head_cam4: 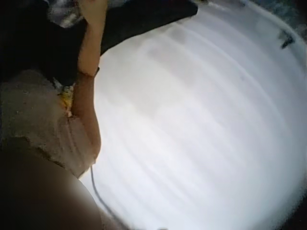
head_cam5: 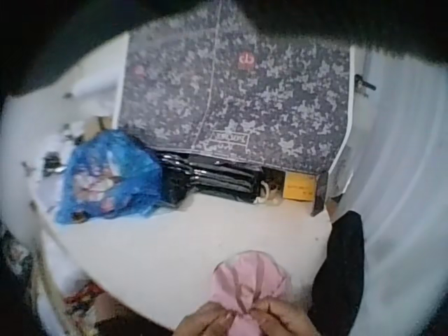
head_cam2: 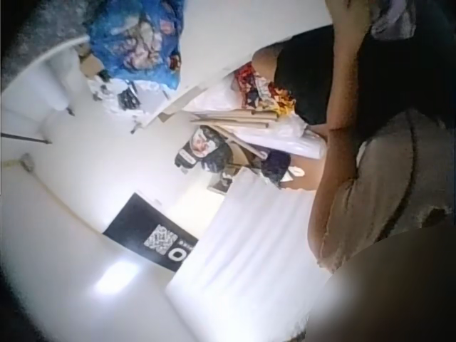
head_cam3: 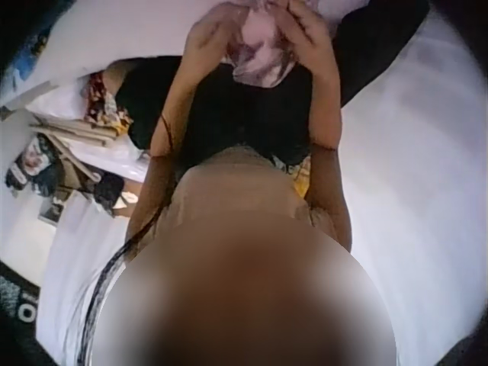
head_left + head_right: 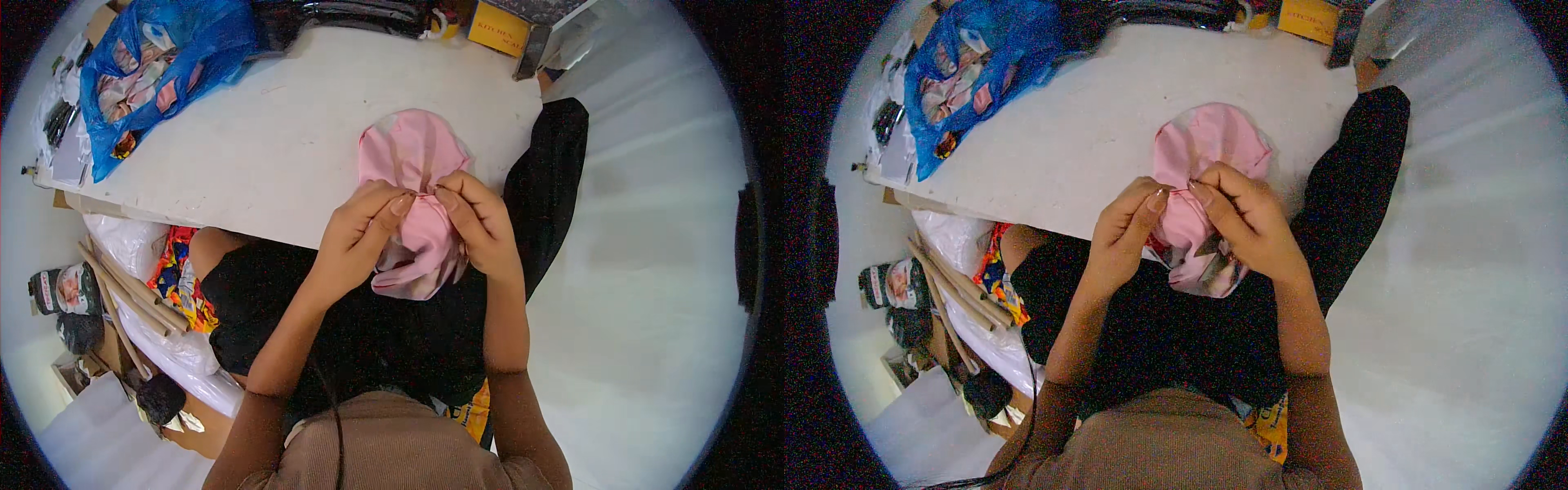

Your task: Repairing or modifying a pink garment using scissors, needle, and thread.

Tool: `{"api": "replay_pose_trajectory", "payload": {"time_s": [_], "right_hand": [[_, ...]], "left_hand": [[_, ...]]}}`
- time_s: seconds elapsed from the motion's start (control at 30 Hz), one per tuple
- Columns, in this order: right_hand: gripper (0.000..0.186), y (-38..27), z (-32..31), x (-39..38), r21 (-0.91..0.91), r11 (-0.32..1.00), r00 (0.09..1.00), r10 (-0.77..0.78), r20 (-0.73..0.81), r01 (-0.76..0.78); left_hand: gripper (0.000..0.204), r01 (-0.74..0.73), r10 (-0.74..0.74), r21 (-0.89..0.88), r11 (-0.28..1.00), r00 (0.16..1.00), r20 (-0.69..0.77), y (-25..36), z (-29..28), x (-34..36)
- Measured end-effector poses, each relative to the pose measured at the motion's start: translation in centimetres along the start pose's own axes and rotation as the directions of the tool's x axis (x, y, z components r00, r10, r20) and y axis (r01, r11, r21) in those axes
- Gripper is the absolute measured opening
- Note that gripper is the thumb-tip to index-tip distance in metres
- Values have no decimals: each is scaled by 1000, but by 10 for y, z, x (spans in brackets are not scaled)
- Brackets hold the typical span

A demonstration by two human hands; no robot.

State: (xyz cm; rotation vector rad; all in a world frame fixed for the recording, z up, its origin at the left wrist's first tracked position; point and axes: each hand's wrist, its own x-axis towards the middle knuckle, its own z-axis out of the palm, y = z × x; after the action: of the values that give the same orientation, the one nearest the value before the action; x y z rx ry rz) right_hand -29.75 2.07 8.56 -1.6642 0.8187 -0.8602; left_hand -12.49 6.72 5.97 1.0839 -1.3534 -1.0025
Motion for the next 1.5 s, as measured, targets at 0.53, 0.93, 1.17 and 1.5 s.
{"api": "replay_pose_trajectory", "payload": {"time_s": [0.53,0.93,1.17,1.5], "right_hand": [[15,8,5,1,-56,996,995,-70,73,75],[23,-5,8,4,-364,922,988,-152,-34,130],[17,2,1,-1,21,999,999,33,43,-34],[13,-3,5,-4,754,550,933,195,302,-359]], "left_hand": [[16,311,-407,-684,661,913,22,-1,14,-5],[17,236,-271,-264,935,957,-105,4,11,-3],[14,78,-79,-92,993,997,-6,0,7,-3],[15,-305,304,-51,951,952,-38,6,13,-9]]}}
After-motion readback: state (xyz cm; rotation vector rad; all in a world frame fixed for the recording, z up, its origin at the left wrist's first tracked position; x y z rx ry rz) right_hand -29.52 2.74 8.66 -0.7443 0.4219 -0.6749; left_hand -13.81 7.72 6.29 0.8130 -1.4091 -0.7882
